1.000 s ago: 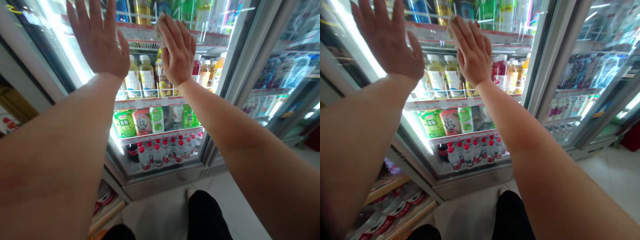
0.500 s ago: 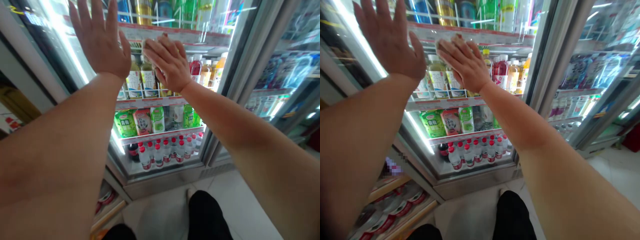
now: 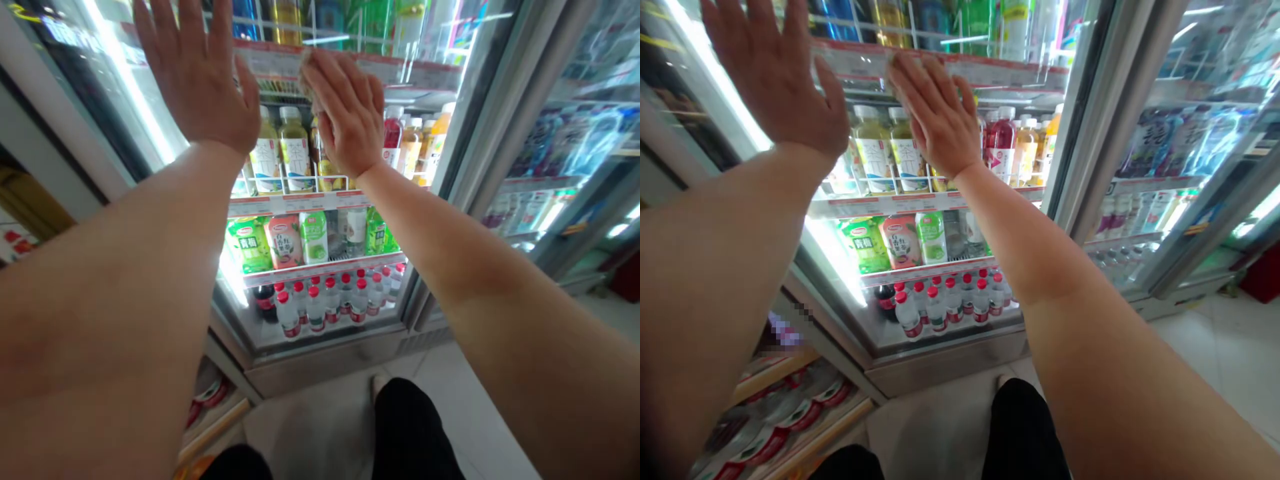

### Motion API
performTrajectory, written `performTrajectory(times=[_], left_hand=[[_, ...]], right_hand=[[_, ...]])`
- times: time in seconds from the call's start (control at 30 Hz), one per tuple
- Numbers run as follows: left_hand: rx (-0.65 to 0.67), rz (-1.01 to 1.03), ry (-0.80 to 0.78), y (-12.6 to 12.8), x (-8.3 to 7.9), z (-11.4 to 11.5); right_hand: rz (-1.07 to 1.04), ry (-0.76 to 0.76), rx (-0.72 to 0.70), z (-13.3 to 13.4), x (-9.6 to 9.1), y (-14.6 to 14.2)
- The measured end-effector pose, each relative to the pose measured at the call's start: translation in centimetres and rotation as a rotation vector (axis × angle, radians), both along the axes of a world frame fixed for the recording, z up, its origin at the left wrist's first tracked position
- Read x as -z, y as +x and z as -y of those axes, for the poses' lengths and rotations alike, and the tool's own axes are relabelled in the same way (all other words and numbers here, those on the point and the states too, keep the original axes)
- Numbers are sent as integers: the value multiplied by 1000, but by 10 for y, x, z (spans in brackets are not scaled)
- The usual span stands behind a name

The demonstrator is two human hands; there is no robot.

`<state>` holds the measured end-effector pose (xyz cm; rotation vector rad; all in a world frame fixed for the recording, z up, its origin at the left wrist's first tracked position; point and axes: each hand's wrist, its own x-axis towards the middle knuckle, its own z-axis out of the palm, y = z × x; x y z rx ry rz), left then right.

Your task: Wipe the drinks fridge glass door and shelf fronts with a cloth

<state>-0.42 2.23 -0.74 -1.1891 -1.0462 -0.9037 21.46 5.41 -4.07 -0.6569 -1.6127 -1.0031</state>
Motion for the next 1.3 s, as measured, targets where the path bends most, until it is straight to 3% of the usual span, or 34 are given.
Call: performTrajectory(times=[0.1, 0.27, 0.47, 0.7, 0.8, 0.87, 0.97, 1.03, 1.13, 1.3], left_hand=[[-17, 20, -41, 2, 1, 6], [33, -3, -9, 0, 1, 3], [1, 37, -58, 3, 3, 8], [73, 86, -112, 5, 1, 8], [93, 79, -119, 4, 1, 7], [116, 73, -115, 2, 2, 5], [166, 58, -104, -2, 2, 1], [196, 38, -98, -5, 1, -3], [201, 16, -67, -6, 0, -5], [89, 32, -77, -2, 0, 2]], right_hand=[[-167, 17, 17, 2, 2, -1], [118, -82, -30, 4, 2, 2], [-101, -3, 13, -5, 1, -1], [292, -99, -155, -4, 3, 9], [529, -179, -208, -7, -15, 25], [569, -181, -161, -6, -34, 37], [336, -79, -38, -2, -57, 49], [111, -13, 9, -3, -63, 50], [-77, 74, 32, -11, -56, 43], [-99, 126, 84, -11, -34, 33]])
